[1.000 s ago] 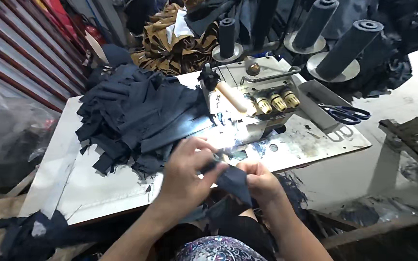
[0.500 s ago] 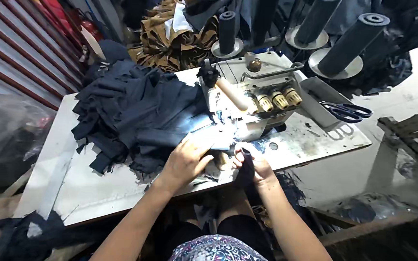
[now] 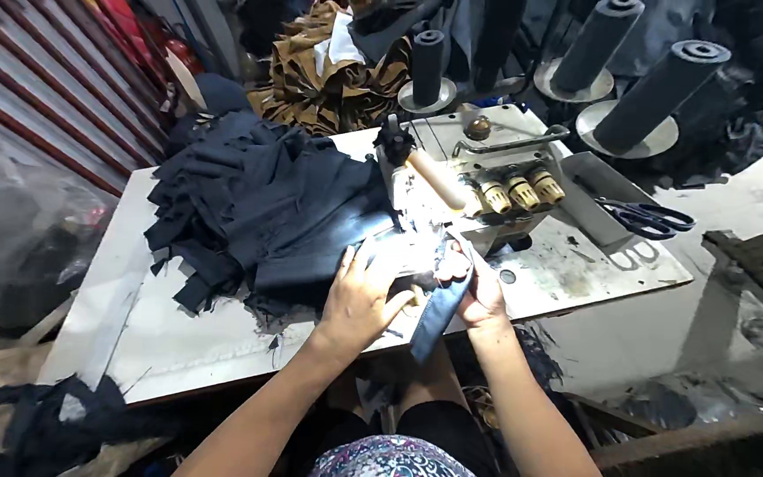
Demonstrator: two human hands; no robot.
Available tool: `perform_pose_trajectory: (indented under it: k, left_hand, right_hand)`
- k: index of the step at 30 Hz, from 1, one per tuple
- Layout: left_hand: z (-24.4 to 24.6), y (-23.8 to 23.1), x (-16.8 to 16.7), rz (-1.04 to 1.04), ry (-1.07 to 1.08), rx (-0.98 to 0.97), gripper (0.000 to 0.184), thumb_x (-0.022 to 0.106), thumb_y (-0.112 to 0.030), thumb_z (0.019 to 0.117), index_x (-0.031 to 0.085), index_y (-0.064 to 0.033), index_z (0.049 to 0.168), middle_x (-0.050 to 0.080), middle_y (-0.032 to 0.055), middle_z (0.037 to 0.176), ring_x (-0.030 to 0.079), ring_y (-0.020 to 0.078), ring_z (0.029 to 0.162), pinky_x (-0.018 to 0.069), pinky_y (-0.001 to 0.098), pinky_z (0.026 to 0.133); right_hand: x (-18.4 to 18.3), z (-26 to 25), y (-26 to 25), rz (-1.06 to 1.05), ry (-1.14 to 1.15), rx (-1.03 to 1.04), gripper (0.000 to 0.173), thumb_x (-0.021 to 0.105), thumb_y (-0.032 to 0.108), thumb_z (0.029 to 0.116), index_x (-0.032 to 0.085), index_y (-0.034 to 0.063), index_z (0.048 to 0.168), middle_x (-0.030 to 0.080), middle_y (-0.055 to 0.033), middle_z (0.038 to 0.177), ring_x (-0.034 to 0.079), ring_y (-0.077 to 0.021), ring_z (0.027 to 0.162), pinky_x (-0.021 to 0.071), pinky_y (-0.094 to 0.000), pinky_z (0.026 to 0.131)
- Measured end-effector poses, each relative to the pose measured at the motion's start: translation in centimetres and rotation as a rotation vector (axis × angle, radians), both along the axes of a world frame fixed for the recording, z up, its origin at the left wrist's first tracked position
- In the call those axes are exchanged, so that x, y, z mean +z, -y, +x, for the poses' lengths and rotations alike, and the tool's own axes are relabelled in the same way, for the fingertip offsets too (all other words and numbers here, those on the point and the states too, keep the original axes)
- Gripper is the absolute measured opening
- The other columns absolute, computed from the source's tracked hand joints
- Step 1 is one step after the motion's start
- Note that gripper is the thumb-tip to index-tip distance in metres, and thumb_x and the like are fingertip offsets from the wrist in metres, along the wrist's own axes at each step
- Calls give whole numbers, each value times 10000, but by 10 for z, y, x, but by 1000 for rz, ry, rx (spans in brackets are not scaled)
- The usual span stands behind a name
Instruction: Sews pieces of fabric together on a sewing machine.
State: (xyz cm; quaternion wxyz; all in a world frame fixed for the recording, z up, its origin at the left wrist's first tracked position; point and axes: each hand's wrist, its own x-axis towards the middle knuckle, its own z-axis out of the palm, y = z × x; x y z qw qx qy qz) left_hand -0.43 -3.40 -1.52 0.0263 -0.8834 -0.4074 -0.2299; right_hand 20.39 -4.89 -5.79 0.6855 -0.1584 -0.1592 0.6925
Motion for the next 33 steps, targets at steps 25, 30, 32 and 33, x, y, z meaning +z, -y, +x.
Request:
perform_pose_trajectory:
  k: [25,30,32,33]
  left_hand:
    - [-68,-30,55,71,161,139,282,567,-88,1016,663,48,1243,635,246,1328,597,418,1260,470,582,1069]
    - [-19,-3,-3,23,80,-203,314,569,-218,1009,727,-90,1248,729,96,1195,683,273,1161,480,511,1097]
    - [-17,-2,-2,23,44,-177,352,578,-266,1003,710,-76,1268,718,107,1216,670,290,1185,466,531,1105]
    - [-15,0,-1,27,31,-157,368,590,-287,998,705,-71,1272,712,117,1222,664,303,1192,461,542,1105]
  right_hand:
    - [-6,2,17,224,310,166,225,596,289,983,722,148,862,650,31,653,656,-78,633,589,-281,721]
    - [-26,12,11,160,95,179,285,504,293,1046,703,122,937,617,38,654,632,-68,618,575,-252,694]
    - [-21,19,8,132,59,150,312,466,286,1062,679,117,909,571,46,612,607,-59,573,562,-222,646]
    - [-18,20,7,111,63,133,325,435,279,1071,666,118,908,553,46,601,595,-58,558,557,-216,631]
